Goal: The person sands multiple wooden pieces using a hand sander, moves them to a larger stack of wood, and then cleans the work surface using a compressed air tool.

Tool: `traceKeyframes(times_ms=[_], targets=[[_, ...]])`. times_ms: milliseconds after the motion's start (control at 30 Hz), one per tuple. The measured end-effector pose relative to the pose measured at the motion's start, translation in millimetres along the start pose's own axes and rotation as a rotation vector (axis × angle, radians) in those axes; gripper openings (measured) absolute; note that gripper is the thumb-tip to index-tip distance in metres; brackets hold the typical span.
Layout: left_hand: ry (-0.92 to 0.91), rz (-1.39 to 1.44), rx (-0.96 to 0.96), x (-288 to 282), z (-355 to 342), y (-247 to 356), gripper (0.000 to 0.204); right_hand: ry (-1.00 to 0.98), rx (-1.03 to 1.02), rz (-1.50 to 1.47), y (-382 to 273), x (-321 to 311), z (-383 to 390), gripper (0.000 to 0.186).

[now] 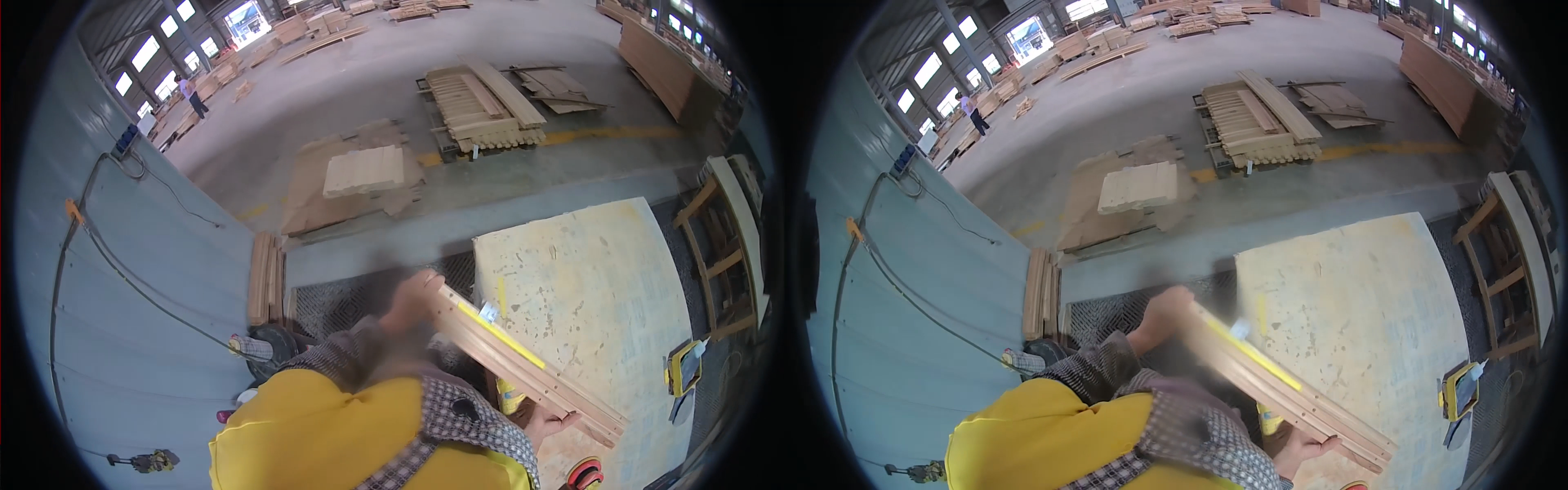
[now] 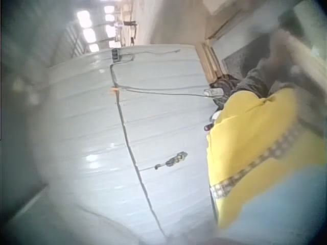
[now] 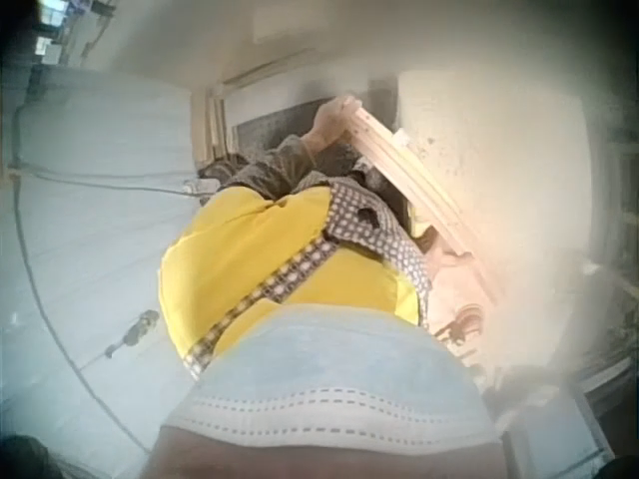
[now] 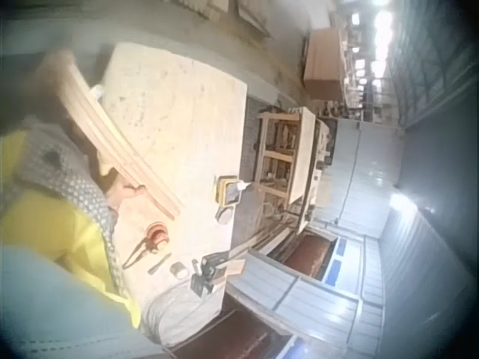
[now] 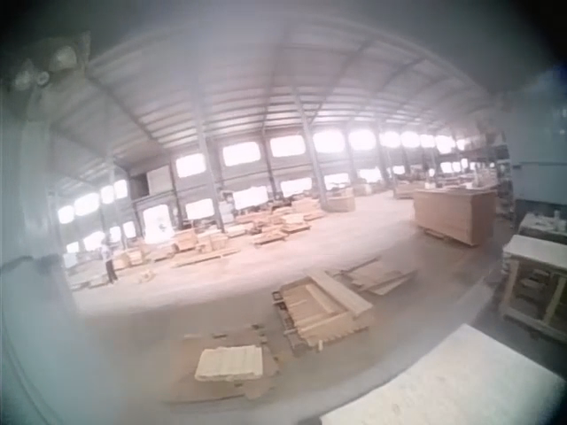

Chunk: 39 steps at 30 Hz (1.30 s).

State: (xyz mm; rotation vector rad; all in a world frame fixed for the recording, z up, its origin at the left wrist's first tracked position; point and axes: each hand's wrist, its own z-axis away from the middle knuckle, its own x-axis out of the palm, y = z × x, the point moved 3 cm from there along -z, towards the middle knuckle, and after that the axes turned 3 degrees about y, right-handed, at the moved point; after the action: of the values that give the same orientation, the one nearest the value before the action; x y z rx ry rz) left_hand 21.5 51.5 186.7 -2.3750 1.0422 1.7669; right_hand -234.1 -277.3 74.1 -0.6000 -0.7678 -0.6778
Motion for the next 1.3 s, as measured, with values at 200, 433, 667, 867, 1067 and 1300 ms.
traceKeyframes(times_ms=[200,433,667,867,1067,1300], targets=[[0.072,0.626,-0.757,-22,51,-19,0.022,-0.424,-0.722,1.029,6,15,36,0.080],[0.119,0.731,-0.661,-41,49,-110,0.029,-0.550,-0.503,0.806,94,80,19,0.075],[0.213,0.519,-0.372,-82,33,-226,0.032,-0.504,-0.213,0.671,247,153,46,0.072],[0.217,0.431,-0.636,-84,-1,-287,0.034,-0.798,-0.387,0.902,334,172,-13,0.083],[0.303,0.790,-0.814,-70,-94,-329,0.031,-0.582,0.034,0.653,428,250,-46,0.062],[0.410,0.858,-0.864,-56,-208,-376,0.042,-0.888,-0.372,1.085,544,348,-102,0.092]])
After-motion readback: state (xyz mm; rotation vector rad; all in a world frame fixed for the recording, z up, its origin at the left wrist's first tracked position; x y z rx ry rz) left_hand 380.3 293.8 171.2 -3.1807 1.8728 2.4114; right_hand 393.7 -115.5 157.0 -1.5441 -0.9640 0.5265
